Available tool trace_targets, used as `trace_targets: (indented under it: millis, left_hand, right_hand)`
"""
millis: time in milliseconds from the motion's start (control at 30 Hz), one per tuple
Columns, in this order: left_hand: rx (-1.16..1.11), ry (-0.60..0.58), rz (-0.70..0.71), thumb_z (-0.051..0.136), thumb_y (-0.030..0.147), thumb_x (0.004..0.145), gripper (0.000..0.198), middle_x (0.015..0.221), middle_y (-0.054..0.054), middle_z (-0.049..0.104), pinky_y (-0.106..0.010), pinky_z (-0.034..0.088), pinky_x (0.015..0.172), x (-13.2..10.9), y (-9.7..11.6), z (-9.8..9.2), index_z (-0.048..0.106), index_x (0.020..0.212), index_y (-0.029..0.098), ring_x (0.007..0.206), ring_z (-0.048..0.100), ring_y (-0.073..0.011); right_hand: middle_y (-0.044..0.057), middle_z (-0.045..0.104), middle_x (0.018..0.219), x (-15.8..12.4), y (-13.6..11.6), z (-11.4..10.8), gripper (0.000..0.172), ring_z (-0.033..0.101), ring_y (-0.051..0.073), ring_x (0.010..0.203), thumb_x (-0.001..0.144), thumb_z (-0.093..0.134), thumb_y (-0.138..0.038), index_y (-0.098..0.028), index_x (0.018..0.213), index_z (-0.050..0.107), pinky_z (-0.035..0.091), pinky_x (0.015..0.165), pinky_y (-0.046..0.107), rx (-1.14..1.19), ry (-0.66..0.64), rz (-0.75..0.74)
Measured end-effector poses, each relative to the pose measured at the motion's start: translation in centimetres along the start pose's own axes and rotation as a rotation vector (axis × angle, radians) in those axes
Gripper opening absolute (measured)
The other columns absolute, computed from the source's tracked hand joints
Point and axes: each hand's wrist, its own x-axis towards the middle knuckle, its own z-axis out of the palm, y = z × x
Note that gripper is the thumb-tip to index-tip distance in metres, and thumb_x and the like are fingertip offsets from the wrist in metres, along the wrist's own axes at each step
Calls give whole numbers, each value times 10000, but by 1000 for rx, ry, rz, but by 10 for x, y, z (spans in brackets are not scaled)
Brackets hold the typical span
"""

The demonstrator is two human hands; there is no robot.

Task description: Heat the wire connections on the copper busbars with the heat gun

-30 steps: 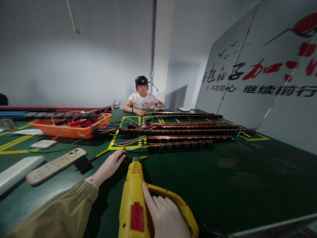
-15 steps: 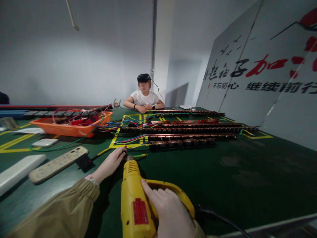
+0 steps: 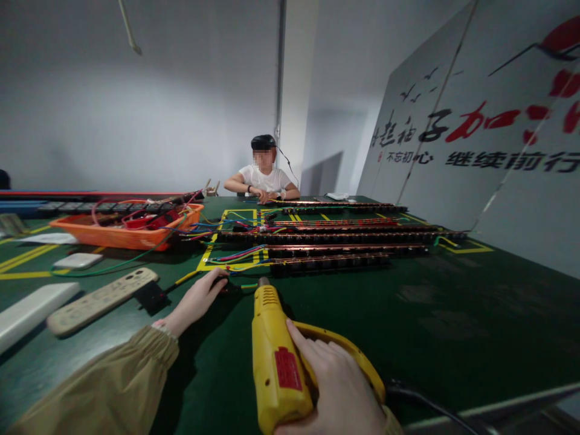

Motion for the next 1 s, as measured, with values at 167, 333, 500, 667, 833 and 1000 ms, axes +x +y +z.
trace_targets:
  millis: [167,333,500,667,833,1000]
  left_hand:
    - [44,15,-31,361,390,885,249,1081,-39,617,-284,442,766,0,0,1,527,1001,245,963,592,-202]
    - [28,26,-59,371,395,882,244,1073,-28,619,-279,447,745,0,1,3,538,989,254,906,605,-187]
    - [-26,64,6,380,362,879,244,1111,-53,594,-316,430,863,4,-6,7,555,982,226,1001,560,-194]
    - [-85,93,17,398,353,874,269,1070,-61,596,-332,438,880,6,-13,13,508,1080,221,990,565,-186]
    - [-162,81,7,398,364,871,242,1078,-54,591,-316,465,843,7,-16,15,487,1039,214,942,583,-168]
    - [-105,97,39,421,345,862,202,1066,-44,597,-328,427,899,9,-17,12,512,985,213,1006,554,-177]
  right_hand:
    - [159,551,1191,-3,-3,4,1295,539,363,1019,341,702,-704,-91,1405,292,415,904,466,-66,-1,25]
    - [161,521,1236,-4,-12,10,1320,520,357,1059,384,655,-781,-103,1429,217,396,941,480,-74,-21,35]
    - [184,472,1286,1,-25,17,1342,487,376,1083,384,676,-744,-71,1433,178,370,968,501,-86,-89,88]
    - [170,524,1211,8,-38,26,1074,496,348,1044,545,616,-522,-73,1428,201,363,962,495,-130,-166,94]
    - [155,550,1137,18,-52,32,973,500,338,990,619,549,-437,-76,1435,161,364,941,495,-193,-264,46]
    - [116,571,1095,21,-50,39,879,519,308,955,681,498,-411,-155,1446,148,380,912,470,-196,-215,-47]
